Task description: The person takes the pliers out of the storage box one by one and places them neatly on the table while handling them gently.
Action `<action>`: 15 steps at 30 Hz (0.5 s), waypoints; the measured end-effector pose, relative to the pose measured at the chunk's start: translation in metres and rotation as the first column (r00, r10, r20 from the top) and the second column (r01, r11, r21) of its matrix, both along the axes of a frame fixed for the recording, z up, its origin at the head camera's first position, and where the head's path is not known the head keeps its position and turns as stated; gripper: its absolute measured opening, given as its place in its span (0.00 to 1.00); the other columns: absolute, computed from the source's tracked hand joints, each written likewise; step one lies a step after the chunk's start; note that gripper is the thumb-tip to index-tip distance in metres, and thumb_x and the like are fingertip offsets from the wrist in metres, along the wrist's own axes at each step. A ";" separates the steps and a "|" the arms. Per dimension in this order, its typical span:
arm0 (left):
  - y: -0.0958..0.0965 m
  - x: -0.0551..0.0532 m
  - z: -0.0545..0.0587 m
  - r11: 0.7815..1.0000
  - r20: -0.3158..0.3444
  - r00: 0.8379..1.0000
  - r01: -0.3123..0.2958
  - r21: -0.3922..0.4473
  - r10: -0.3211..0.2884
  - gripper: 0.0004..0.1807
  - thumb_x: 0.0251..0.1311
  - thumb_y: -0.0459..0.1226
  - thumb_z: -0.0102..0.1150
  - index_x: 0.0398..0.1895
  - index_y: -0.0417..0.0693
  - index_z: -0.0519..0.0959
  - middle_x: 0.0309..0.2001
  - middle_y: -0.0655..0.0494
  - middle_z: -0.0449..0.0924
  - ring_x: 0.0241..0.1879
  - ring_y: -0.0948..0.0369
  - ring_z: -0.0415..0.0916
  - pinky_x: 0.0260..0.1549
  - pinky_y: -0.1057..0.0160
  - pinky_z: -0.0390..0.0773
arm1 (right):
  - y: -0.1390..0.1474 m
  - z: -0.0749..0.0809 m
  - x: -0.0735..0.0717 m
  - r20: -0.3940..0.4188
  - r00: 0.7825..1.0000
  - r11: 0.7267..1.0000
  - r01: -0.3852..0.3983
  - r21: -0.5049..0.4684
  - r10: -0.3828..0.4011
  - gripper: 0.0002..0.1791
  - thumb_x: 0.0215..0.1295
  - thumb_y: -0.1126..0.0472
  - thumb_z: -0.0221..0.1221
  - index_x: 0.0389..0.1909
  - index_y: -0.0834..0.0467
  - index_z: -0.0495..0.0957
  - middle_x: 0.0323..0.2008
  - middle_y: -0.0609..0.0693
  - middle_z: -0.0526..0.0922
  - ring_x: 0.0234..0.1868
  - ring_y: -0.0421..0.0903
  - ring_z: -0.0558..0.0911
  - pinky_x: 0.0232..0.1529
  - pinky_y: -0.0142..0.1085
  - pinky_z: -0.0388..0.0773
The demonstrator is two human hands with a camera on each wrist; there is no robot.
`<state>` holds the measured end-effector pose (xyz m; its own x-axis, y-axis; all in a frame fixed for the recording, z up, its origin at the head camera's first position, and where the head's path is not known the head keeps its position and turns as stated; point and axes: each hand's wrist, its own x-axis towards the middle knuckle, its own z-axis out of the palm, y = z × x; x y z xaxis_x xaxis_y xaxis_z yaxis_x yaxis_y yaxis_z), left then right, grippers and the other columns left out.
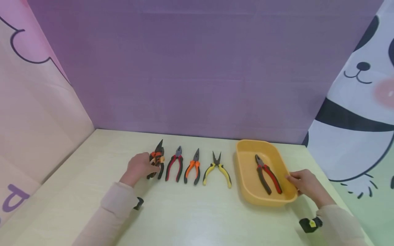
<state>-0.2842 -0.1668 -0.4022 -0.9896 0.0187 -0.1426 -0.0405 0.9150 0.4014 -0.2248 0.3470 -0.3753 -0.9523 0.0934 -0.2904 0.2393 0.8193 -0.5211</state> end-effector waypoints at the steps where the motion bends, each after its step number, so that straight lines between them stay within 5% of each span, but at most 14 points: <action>1: -0.002 -0.001 0.000 1.000 0.003 1.000 -0.005 -0.002 0.005 0.22 0.48 0.47 0.67 0.32 0.38 0.72 0.27 0.50 0.74 0.23 0.57 0.68 0.19 0.64 0.66 | 0.000 0.000 0.000 -0.001 1.000 1.000 0.000 0.001 0.000 0.23 0.71 0.59 0.50 0.53 0.77 0.70 0.27 0.53 0.79 0.24 0.44 0.77 0.28 0.37 0.78; 15: -0.024 -0.008 -0.008 0.999 0.067 0.997 -0.038 -0.018 0.039 0.23 0.50 0.47 0.67 0.36 0.35 0.73 0.28 0.50 0.73 0.25 0.57 0.68 0.21 0.64 0.66 | 0.000 -0.001 0.000 -0.007 1.000 1.000 0.000 0.002 0.000 0.22 0.71 0.59 0.50 0.52 0.76 0.71 0.27 0.53 0.79 0.24 0.44 0.77 0.28 0.37 0.79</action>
<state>-0.2917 -0.1904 -0.4101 -0.9777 -0.0222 -0.2088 -0.1022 0.9189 0.3810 -0.2246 0.3468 -0.3763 -0.9544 0.0945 -0.2832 0.2358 0.8203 -0.5210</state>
